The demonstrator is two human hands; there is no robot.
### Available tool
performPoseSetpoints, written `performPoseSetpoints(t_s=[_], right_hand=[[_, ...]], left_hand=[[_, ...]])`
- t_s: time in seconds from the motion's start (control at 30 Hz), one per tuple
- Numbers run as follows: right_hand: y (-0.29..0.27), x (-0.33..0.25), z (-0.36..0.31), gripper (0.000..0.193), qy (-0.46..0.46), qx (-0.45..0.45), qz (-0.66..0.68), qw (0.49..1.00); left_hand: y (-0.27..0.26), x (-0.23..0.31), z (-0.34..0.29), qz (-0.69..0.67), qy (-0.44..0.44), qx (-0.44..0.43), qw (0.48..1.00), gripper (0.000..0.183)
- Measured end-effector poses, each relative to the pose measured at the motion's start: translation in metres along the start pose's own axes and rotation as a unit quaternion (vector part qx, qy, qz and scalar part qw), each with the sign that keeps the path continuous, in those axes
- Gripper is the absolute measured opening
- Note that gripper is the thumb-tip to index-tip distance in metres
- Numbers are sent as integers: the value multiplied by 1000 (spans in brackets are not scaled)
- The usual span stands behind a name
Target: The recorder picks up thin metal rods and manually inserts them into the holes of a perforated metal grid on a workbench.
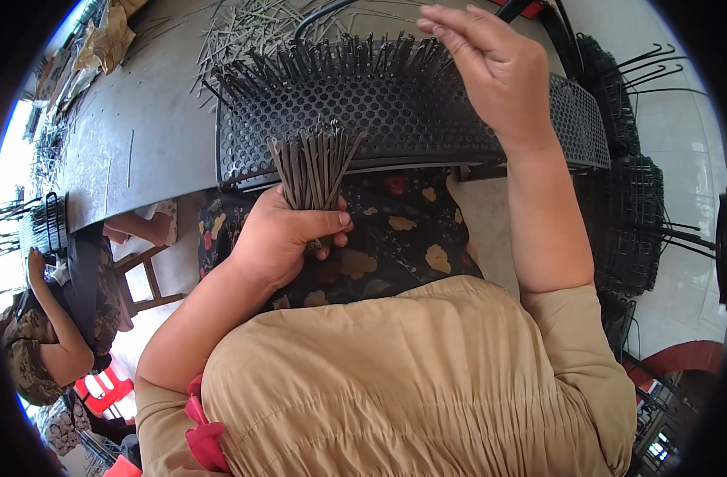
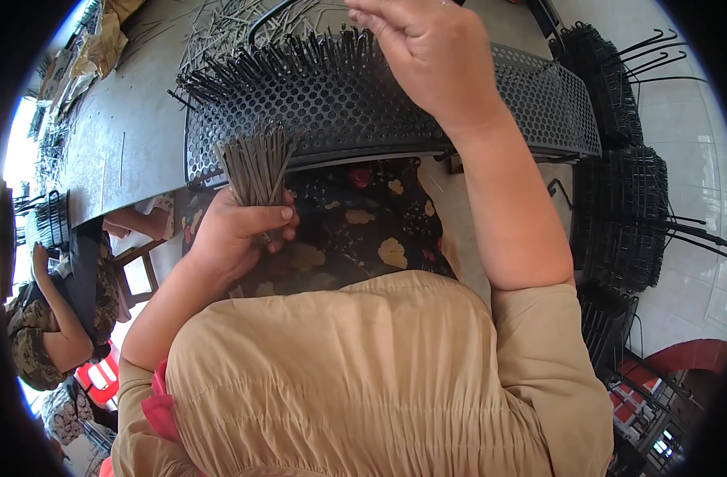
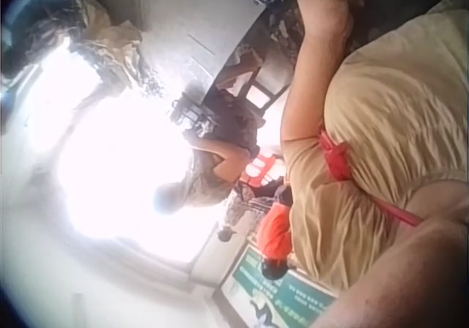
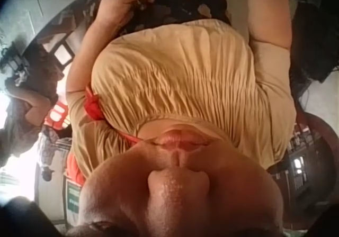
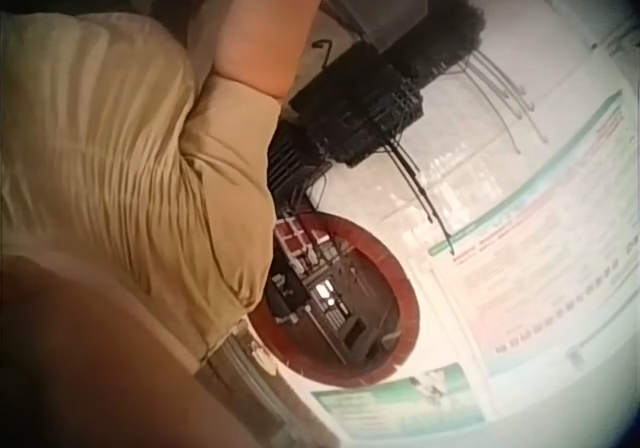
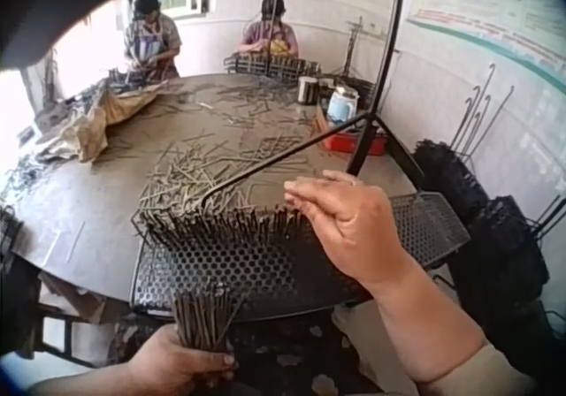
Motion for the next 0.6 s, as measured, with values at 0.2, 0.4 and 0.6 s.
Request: performPoseSetpoints(t_s=[0.2,0.4,0.6], right_hand=[[-15,-1,-2,14,49,72,101,991],[-1,26,-13,15,119,91,158,976],[12,25,-15,18,115,38,170,978]], left_hand=[[-2,0,1,-1,4,-3,1000,17],[0,0,1,1,-2,-4,1000,18],[-1,0,1,2,-2,-2,1000,18]])
Point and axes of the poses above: each hand's wrist, its own z-axis towards the middle knuckle, its own y-axis out of the palm, x = y × z, the point moved 9 cm from there along z, towards the middle knuckle, and after that the axes turned 12 degrees about -z, right-handed, at the moved point
